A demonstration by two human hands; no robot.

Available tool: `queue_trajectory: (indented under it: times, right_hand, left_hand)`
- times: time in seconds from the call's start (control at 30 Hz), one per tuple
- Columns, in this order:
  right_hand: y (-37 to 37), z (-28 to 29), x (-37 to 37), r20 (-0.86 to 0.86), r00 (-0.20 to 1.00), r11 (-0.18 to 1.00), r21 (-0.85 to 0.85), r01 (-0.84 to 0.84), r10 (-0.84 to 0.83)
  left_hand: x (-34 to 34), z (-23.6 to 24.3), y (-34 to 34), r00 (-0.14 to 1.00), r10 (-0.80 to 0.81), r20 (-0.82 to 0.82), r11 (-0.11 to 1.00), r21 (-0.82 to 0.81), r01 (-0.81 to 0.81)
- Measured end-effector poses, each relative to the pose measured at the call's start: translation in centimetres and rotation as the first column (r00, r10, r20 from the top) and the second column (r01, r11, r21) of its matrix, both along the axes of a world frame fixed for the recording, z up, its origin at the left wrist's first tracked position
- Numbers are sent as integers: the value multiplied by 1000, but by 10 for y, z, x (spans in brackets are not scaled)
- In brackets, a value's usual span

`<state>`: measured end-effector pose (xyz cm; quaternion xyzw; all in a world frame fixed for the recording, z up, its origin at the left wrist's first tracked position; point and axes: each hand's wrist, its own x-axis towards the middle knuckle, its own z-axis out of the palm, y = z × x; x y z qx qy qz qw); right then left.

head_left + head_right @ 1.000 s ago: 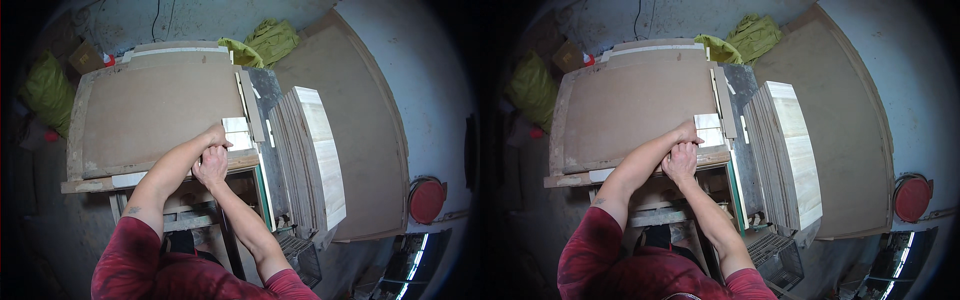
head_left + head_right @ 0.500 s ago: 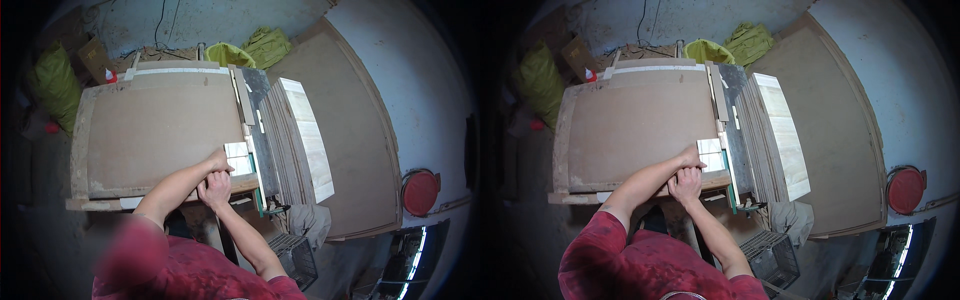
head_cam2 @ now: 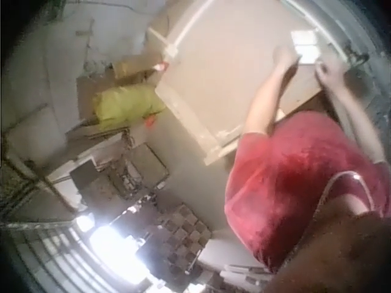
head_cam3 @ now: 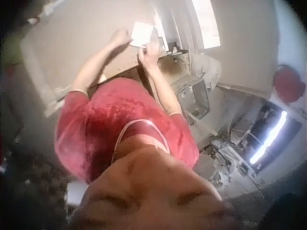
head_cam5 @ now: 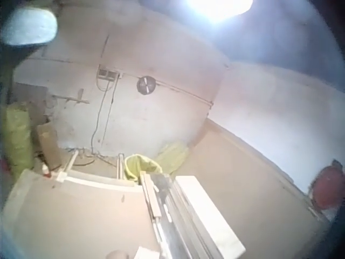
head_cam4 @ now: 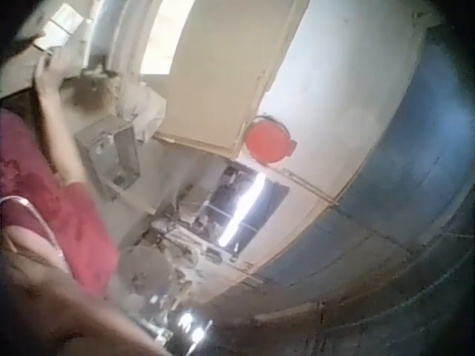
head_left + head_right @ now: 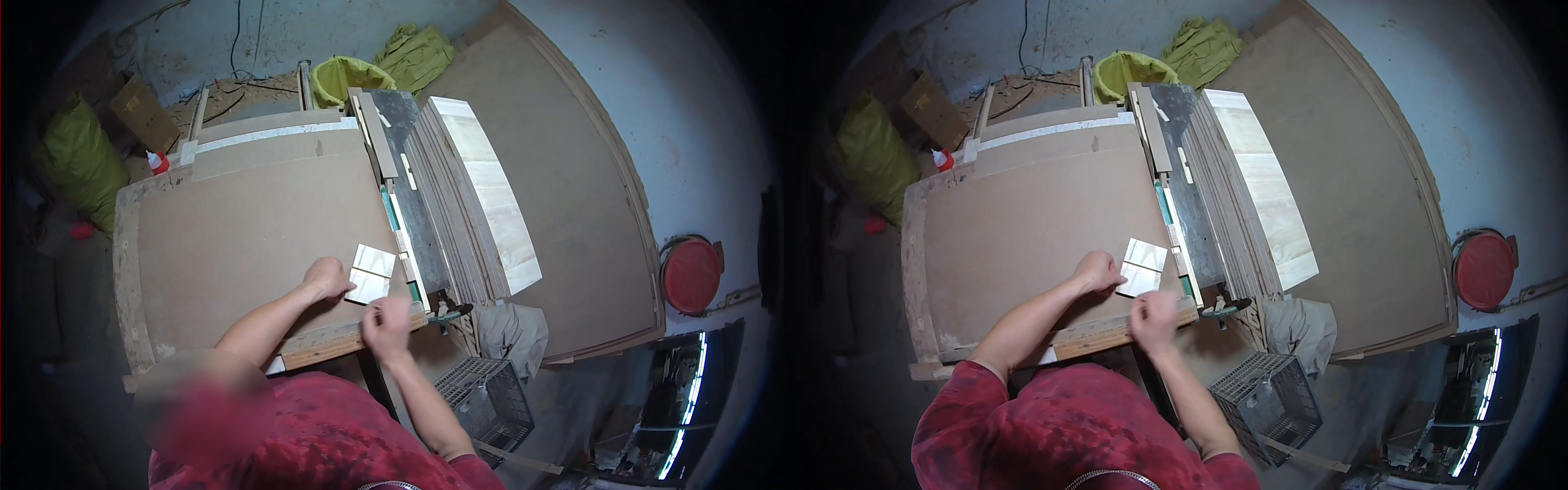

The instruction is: Cutting small pieces of wood using a table saw.

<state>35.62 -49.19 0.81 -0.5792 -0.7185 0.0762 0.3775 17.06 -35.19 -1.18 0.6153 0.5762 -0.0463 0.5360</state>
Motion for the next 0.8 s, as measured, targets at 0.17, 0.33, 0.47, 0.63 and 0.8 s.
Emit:
queue_trajectory:
  times: [0.17,0.33,0.47,0.63,0.8]
  right_hand:
    - [61,2,77,294,879,914,-40,404,-375]
    - [60,-31,85,432,864,851,-320,416,-260]
    - [65,-9,88,-201,894,761,-616,203,-402]
    - [30,38,73,-913,356,819,-354,-451,-199]
    - [-24,88,111,-829,527,922,-333,-199,-185]
  left_hand:
    - [41,25,-29,998,-64,21,680,732,28]
    - [32,4,-44,986,-165,-37,651,747,137]
    - [7,13,-32,995,-67,69,653,758,-9]
    - [40,49,-25,491,115,864,986,-38,-165]
    - [104,107,-59,496,39,867,999,-17,-48]
